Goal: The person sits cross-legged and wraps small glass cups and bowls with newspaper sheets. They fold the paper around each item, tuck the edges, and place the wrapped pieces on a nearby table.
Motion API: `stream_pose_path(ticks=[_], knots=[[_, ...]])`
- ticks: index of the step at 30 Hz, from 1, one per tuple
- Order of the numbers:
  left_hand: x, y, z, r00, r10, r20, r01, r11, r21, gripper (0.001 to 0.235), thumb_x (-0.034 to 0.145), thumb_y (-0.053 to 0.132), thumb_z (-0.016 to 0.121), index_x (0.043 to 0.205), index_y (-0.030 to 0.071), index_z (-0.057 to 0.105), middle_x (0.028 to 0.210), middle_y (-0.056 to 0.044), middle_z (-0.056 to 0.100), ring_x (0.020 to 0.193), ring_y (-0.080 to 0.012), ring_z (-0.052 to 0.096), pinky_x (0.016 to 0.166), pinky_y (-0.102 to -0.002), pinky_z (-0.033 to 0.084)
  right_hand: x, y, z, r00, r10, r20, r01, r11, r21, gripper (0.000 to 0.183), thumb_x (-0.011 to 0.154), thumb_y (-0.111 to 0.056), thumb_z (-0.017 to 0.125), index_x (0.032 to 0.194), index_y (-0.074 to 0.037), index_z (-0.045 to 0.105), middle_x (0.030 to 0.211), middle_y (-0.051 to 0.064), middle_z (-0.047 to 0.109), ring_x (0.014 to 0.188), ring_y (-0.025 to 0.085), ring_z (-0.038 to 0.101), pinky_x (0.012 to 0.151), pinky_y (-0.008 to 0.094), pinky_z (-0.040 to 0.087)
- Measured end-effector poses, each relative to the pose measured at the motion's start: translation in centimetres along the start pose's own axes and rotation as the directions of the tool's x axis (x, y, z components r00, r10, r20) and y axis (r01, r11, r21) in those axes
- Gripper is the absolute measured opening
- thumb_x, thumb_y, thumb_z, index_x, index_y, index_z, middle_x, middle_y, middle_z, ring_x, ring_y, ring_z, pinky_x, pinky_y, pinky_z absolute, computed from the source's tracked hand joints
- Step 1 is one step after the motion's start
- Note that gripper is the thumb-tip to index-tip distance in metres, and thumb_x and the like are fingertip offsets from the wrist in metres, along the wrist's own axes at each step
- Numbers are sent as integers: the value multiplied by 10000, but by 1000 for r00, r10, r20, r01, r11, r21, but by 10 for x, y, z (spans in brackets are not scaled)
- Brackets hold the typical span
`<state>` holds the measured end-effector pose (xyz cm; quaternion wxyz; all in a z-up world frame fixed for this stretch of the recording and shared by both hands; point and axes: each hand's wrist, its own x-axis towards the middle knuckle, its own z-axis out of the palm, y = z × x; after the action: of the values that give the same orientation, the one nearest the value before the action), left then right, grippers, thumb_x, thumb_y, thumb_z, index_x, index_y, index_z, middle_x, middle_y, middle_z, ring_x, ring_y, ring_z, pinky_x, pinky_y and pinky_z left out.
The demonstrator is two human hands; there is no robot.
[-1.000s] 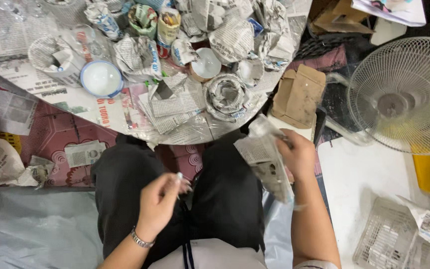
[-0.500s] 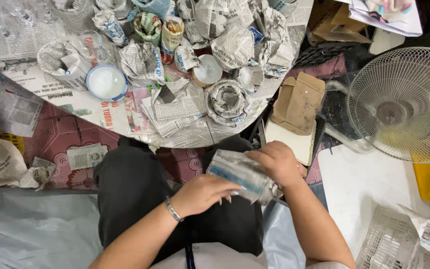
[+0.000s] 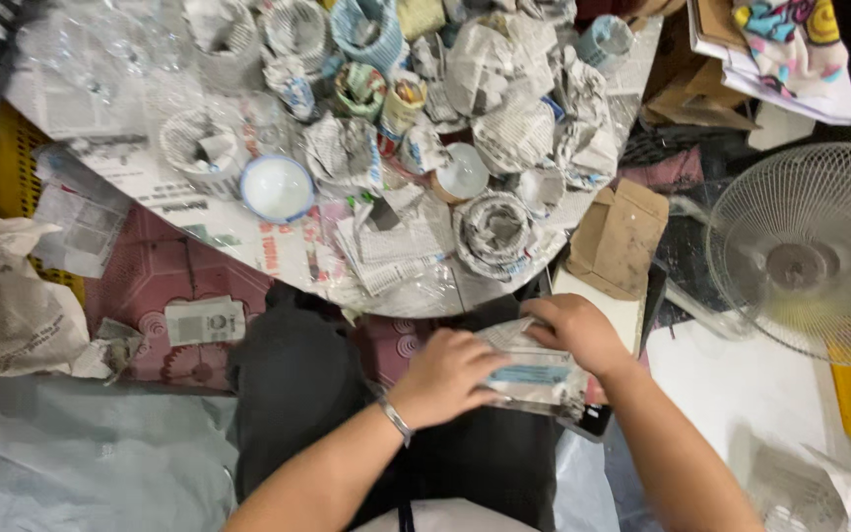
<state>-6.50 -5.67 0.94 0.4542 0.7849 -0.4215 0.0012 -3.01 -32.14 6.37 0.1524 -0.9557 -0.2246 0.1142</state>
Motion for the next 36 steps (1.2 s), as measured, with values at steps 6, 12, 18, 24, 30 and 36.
stream_pose_path(ticks=[6, 12, 18, 24, 30, 36], knots=[[-5, 3, 16, 998, 43, 41, -45, 998, 39, 539, 826, 435, 801, 1293, 191, 691, 1263, -49, 611, 1213, -282, 534, 963, -462, 440, 79, -28, -69, 903, 117, 413, -164, 983, 81, 676, 737, -395, 820, 1330, -131, 632, 1117, 176, 720, 1014, 358, 699, 860, 444, 535], [-1, 5, 14, 995, 93, -41, -90, 994, 69, 607, 788, 452, 774, 1322, 182, 672, 1474, -81, 558, 1420, -311, 461, 1108, -525, 375, 212, -115, -61, 979, -204, 22, 202, 977, 72, 565, 907, -418, 765, 1344, -101, 597, 1146, 203, 712, 1017, 389, 685, 868, 463, 537], [5, -4, 7, 997, 36, -68, -35, 999, 22, 721, 760, 491, 727, 1360, 107, 615, 1514, -164, 485, 1441, -419, 383, 1160, -616, 241, 332, -177, 8, 980, -95, -175, 92, 995, -26, 556, 896, -312, 718, 1410, -177, 553, 1032, 143, 704, 935, 365, 698, 780, 479, 544], [-3, -17, 26, 991, -115, 62, 130, 855, -501, 511, 1056, 397, 531, 1494, 134, 531, 1584, -98, 529, 1511, -304, 436, 1278, -438, 302, 372, -162, 54, 959, -75, -275, 64, 997, -49, 241, 886, -273, 718, 1081, -132, 699, 974, 137, 721, 890, 362, 704, 759, 489, 544], [1, -18, 38, 998, -53, 43, 67, 873, -484, 516, 1094, 351, 493, 1556, 126, 449, 1622, -99, 493, 1524, -291, 423, 1286, -441, 293, 360, -161, 50, 855, -89, -511, 129, 991, 42, 101, 877, -167, 724, 949, -96, 718, 904, 141, 738, 819, 359, 709, 751, 467, 543], [2, -9, 15, 994, 104, 37, -97, 982, -159, 588, 864, 400, 691, 1379, 136, 589, 1459, -104, 564, 1429, -355, 431, 1204, -572, 257, 272, -138, 21, 709, 163, -686, 271, 835, 479, 195, 970, -124, 686, 1132, -27, 639, 1281, 166, 686, 1064, 290, 697, 868, 404, 576]])
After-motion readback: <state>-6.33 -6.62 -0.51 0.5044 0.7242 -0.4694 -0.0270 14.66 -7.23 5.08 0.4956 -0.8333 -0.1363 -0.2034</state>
